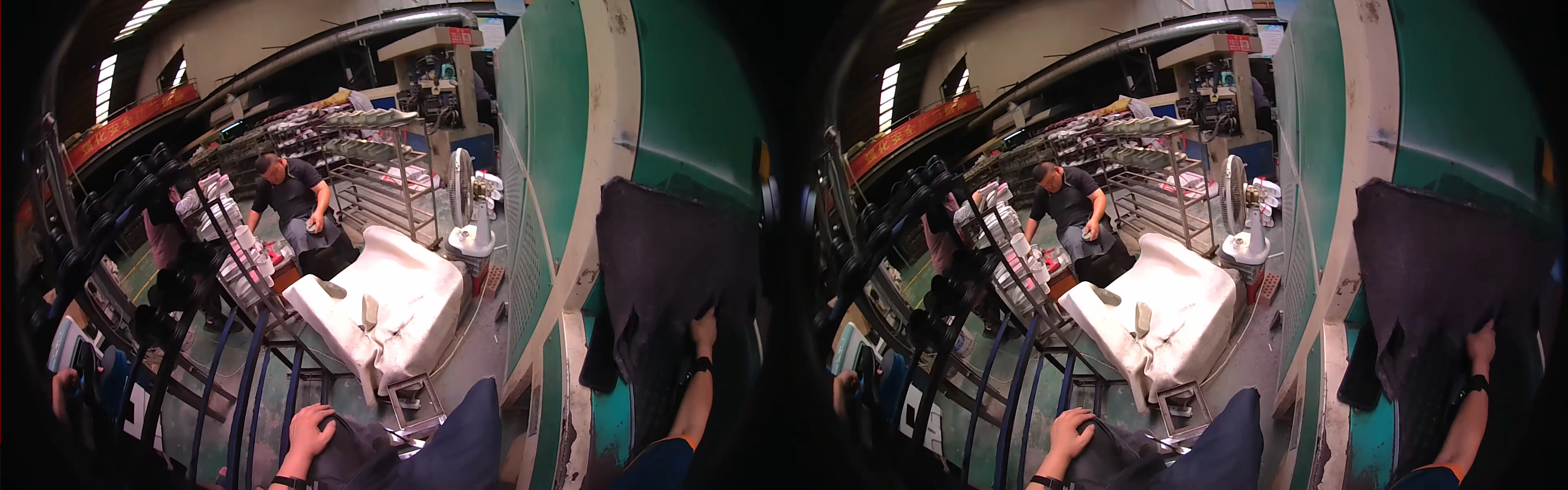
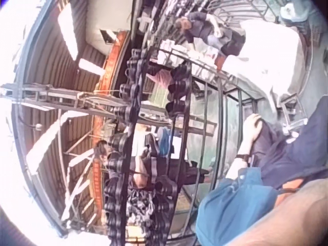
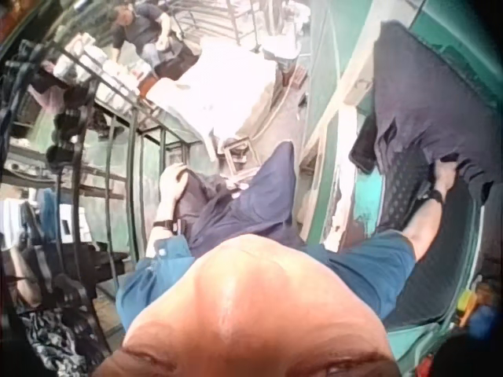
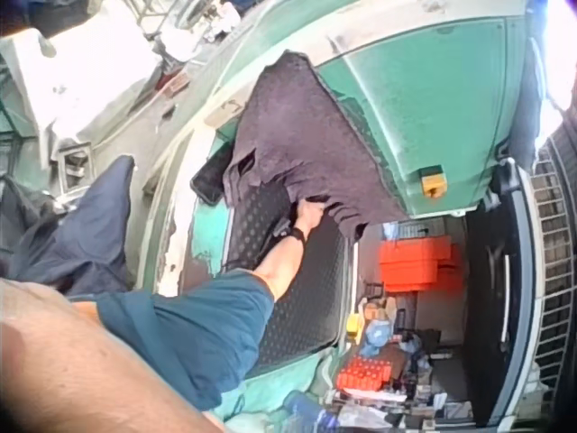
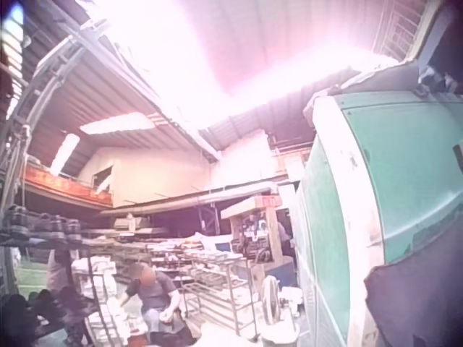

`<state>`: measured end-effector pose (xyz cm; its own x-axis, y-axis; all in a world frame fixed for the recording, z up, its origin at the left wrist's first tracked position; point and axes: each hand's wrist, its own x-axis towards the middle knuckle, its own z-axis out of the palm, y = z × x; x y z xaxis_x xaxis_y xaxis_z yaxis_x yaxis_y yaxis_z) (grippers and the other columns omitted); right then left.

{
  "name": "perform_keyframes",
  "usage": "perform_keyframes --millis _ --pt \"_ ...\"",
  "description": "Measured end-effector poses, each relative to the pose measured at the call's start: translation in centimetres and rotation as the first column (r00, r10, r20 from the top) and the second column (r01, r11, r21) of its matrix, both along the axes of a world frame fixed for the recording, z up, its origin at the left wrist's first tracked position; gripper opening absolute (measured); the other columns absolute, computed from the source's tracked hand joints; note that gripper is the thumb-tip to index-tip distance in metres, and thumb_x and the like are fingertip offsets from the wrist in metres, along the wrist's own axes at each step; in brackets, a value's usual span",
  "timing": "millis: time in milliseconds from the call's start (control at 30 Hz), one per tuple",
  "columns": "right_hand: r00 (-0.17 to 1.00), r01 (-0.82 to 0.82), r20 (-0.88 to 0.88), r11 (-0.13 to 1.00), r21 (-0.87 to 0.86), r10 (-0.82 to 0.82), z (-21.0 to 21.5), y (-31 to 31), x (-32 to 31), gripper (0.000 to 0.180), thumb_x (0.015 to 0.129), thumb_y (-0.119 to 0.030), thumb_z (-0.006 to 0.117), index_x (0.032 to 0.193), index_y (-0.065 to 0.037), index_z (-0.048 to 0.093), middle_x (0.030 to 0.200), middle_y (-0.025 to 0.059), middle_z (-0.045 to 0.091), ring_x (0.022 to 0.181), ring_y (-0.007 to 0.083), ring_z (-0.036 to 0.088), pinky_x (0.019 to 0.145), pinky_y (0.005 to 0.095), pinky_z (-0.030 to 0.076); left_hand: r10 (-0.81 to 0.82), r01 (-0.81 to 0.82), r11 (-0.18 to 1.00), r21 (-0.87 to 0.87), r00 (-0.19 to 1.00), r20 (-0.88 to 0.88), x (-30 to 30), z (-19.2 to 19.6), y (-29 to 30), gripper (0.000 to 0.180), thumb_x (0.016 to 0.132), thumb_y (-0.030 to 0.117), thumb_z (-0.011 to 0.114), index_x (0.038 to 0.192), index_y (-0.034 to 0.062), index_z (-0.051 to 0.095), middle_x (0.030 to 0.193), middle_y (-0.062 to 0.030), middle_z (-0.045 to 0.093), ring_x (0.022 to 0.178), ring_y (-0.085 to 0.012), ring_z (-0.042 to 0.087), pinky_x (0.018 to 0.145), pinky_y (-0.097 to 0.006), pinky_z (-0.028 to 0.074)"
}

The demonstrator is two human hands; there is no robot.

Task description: Inspecting and cleaning shoe soles and components at a workstation.

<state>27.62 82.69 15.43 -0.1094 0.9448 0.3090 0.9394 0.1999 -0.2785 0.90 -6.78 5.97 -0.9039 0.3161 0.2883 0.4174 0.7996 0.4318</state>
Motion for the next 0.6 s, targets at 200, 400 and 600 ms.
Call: perform_keyframes --millis 200,400,600 --pt "0.970 -0.234 0.014 0.950 -0.206 0.242 8.9 -13.6 0.3 0.106 0.068 -0.052 0.079 0.147 0.004 0.034 0.111 0.0230 0.067 0.111 0.0365 0.063 0.095 0.0414 0.049 -0.007 0.006 0.998 0.056 1.000 0.012 -0.6 -1.3 -0.3 0.032 0.075 0.016 0.068 0.104 0.0031 0.071 0.114 -0.0149 0.069 0.116 -0.0345 0.059 0.104 -0.044 0.042" --pt "0.938 -0.180 0.239 0.941 -0.288 0.252 8.1 -9.4 4.3 0.115 0.063 -0.053 0.084 0.149 0.004 0.032 0.127 0.0284 0.060 0.121 0.0369 0.058 0.102 0.0383 0.045 -0.115 0.116 0.991 -0.072 0.993 0.021 -1.1 0.8 2.1 0.027 0.089 0.013 0.065 0.112 -0.0010 0.069 0.117 -0.0203 0.067 0.111 -0.0362 0.061 0.102 -0.043 0.044" --pt "0.955 -0.154 -0.275 0.979 -0.135 0.113 7.0 -6.3 1.1 0.087 0.066 -0.058 0.077 0.125 0.004 0.061 0.121 0.0251 0.065 0.114 0.0349 0.063 0.097 0.0378 0.047 -0.116 0.125 0.989 -0.082 0.987 0.111 -1.2 0.7 2.1 0.028 0.089 0.014 0.065 0.111 -0.0033 0.068 0.117 -0.0212 0.067 0.110 -0.0367 0.061 0.102 -0.043 0.045"
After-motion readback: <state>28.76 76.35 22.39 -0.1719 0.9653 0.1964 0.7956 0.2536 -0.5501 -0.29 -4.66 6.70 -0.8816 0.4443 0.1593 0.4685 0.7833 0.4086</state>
